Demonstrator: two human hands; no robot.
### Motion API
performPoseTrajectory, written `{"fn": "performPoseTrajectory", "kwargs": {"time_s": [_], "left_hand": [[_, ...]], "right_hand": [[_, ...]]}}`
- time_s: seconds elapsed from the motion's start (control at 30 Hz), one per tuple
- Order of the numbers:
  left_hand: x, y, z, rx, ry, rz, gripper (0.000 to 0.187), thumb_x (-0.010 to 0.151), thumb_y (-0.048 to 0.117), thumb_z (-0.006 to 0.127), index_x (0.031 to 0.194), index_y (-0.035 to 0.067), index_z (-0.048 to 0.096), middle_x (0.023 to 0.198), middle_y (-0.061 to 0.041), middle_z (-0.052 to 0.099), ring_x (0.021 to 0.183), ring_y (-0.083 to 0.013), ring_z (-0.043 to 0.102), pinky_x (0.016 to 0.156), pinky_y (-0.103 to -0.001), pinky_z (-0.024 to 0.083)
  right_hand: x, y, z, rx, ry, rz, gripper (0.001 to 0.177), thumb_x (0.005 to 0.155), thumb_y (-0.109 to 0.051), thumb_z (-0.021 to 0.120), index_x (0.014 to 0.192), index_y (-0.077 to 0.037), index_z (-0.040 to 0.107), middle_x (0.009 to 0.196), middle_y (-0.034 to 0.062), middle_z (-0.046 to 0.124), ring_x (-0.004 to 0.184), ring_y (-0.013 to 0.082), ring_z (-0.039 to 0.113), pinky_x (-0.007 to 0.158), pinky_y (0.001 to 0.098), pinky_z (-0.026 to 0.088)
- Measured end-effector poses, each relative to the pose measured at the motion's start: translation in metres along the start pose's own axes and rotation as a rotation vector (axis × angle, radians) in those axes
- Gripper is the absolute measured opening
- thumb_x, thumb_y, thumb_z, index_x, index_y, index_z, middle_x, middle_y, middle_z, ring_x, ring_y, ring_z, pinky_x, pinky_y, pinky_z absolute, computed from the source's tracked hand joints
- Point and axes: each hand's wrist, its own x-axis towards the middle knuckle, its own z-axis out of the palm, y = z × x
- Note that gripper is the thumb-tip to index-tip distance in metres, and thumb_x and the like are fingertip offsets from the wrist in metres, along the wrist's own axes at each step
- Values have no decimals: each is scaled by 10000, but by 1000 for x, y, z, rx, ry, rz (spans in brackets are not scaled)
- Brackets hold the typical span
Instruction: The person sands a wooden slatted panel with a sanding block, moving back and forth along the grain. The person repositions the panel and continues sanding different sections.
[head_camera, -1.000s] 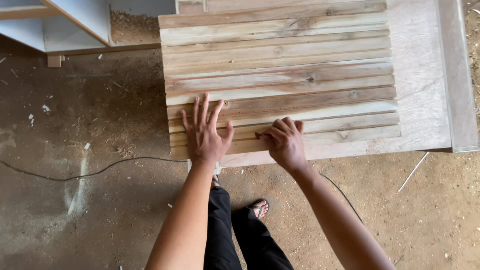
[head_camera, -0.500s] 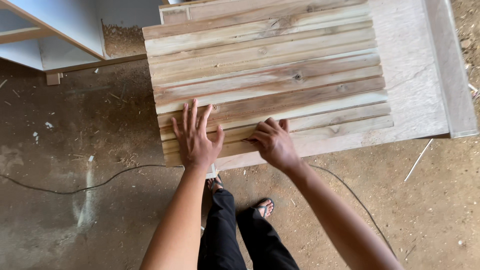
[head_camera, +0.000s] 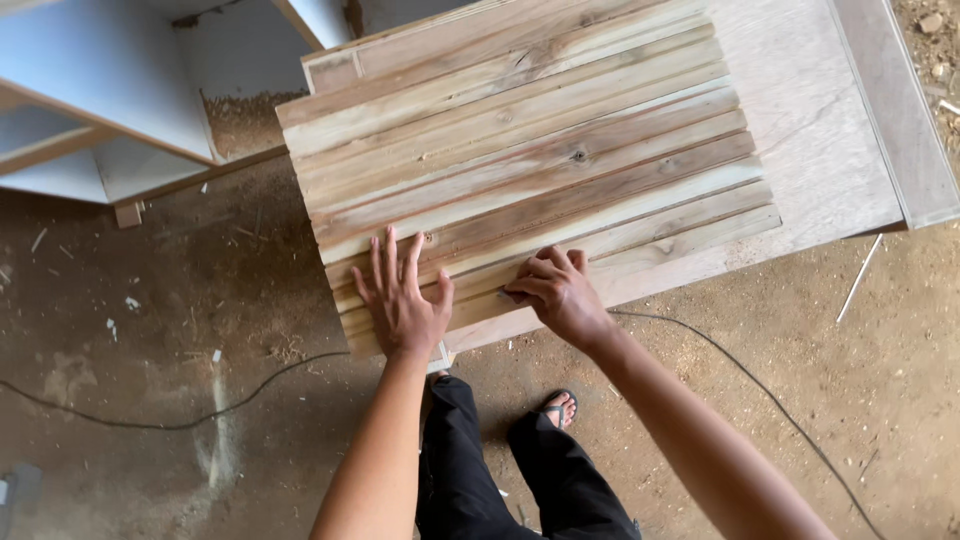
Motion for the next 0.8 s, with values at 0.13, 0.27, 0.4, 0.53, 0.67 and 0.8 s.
{"fn": "performPoseTrajectory", "kwargs": {"time_s": [0.13, 0.27, 0.4, 0.53, 0.67, 0.8], "left_hand": [[1, 0, -4, 34, -36, -5, 544, 852, 420, 478, 1376, 272, 467, 1517, -108, 363, 1417, -329, 303, 1062, -646, 204], [3, 0, -3, 57, 6, 70, 579, 831, 396, 506, 1385, 236, 459, 1518, -128, 354, 1413, -346, 305, 1060, -641, 192], [1, -7, -2, 25, 44, 83, 613, 802, 370, 508, 1389, 199, 458, 1511, -153, 355, 1407, -379, 296, 1045, -662, 187], [1, -10, 1, 1, -9, 83, 609, 824, 411, 457, 1392, 194, 441, 1531, -158, 317, 1432, -401, 225, 1064, -660, 94], [-1, -10, -5, -23, -37, 104, 635, 819, 407, 472, 1406, 174, 410, 1539, -180, 289, 1433, -420, 206, 1058, -670, 74], [2, -12, -6, -73, -95, 101, 634, 859, 455, 412, 1424, 167, 377, 1552, -182, 253, 1446, -419, 162, 1060, -669, 21]], "right_hand": [[-7, 19, 0, -110, -18, 38, 42, 793, -295, 705, 833, -284, 710, 870, -103, 620, 1006, 174, 504, 825, 410, 314], [0, -17, 2, -98, -15, 137, 47, 822, -312, 696, 852, -288, 723, 886, -113, 642, 1030, 172, 504, 854, 411, 339], [6, -28, 3, -59, -59, 130, 97, 778, -306, 714, 873, -285, 718, 914, -88, 634, 1057, 195, 478, 851, 434, 331], [-9, -6, -9, -128, -47, 260, 137, 766, -296, 733, 900, -313, 712, 946, -106, 615, 1057, 186, 475, 879, 433, 322], [-3, -31, 1, -131, -24, 312, 99, 764, -257, 732, 848, -300, 700, 917, -101, 603, 1023, 174, 493, 859, 424, 317], [12, -50, -9, 8, 56, 435, 64, 785, -240, 729, 835, -277, 715, 873, -84, 630, 912, 186, 559, 762, 386, 363]]}}
